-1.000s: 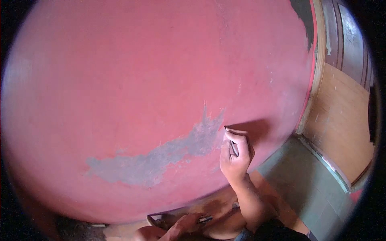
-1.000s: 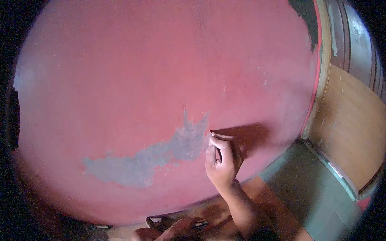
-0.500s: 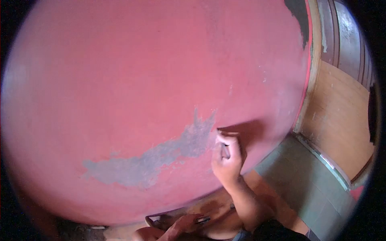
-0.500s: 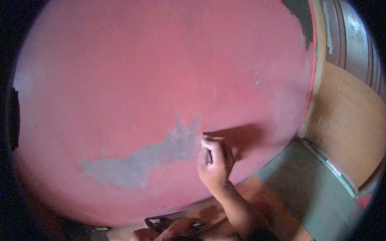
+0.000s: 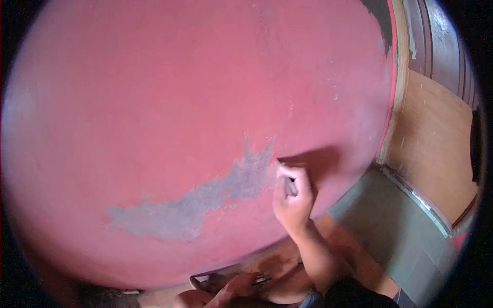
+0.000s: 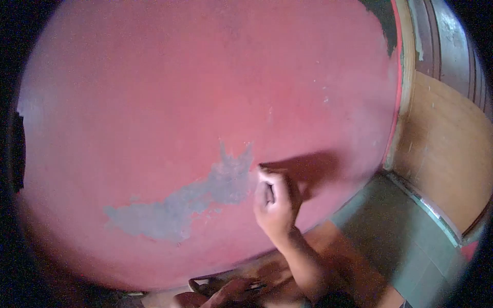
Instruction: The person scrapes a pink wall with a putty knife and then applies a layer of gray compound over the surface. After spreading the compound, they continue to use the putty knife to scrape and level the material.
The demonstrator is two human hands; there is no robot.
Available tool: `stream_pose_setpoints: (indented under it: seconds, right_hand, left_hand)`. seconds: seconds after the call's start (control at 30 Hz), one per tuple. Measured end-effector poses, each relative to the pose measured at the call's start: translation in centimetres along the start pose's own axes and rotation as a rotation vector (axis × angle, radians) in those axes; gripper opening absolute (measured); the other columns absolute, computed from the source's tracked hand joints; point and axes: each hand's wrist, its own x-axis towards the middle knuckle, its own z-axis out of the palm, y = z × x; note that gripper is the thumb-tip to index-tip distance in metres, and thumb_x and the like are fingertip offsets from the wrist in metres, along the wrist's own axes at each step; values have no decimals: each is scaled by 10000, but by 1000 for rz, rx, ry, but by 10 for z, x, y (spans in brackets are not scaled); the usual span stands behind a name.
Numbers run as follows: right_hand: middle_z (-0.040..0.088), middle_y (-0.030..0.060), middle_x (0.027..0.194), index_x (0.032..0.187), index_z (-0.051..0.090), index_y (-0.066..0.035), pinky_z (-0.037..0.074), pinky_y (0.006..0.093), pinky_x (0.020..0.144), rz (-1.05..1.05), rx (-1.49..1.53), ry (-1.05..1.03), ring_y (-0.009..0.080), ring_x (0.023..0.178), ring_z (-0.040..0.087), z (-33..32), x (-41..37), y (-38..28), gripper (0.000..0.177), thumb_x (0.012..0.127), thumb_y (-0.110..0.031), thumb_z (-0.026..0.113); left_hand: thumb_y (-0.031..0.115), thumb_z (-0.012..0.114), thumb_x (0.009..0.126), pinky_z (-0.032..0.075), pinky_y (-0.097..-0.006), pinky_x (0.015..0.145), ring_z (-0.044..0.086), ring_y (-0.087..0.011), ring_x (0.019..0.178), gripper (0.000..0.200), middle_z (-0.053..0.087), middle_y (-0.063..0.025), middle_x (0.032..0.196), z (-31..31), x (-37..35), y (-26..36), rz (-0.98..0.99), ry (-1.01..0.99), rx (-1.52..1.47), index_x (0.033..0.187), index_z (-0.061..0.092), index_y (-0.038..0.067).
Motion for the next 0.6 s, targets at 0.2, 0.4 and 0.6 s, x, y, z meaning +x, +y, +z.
stream_pose_setpoints:
  seconds: [0.2,0.4,0.6]
  right_hand:
    - [742,139,1016,1122,684,36,591,332,777,-27,77,-15,211,917,740,4,-8,-3,197,943,117,698]
    - [730,142,1051,1157,695,30,586,332,756,85,100,-10,205,893,733,5,-9,-2,210,968,118,672]
    - [725,160,1042,1165,644,27,577,317,769,35,102,-77,224,912,736,8,-24,-17,234,946,101,676]
  left_hand:
    - [486,660,1024,546,-484,1099,697,-392,1286,625,717,-180,1426,-14,-10,23,19,60,-32,1573,588,195]
    - [426,688,1008,553,-489,1089,700,-391,1282,626,724,-191,1409,-20,-15,29,-38,9,9,1573,585,176]
    - [423,689,1007,554,-504,1075,702,-411,1259,605,740,-198,1368,2,4,-3,85,98,-28,1548,608,165]
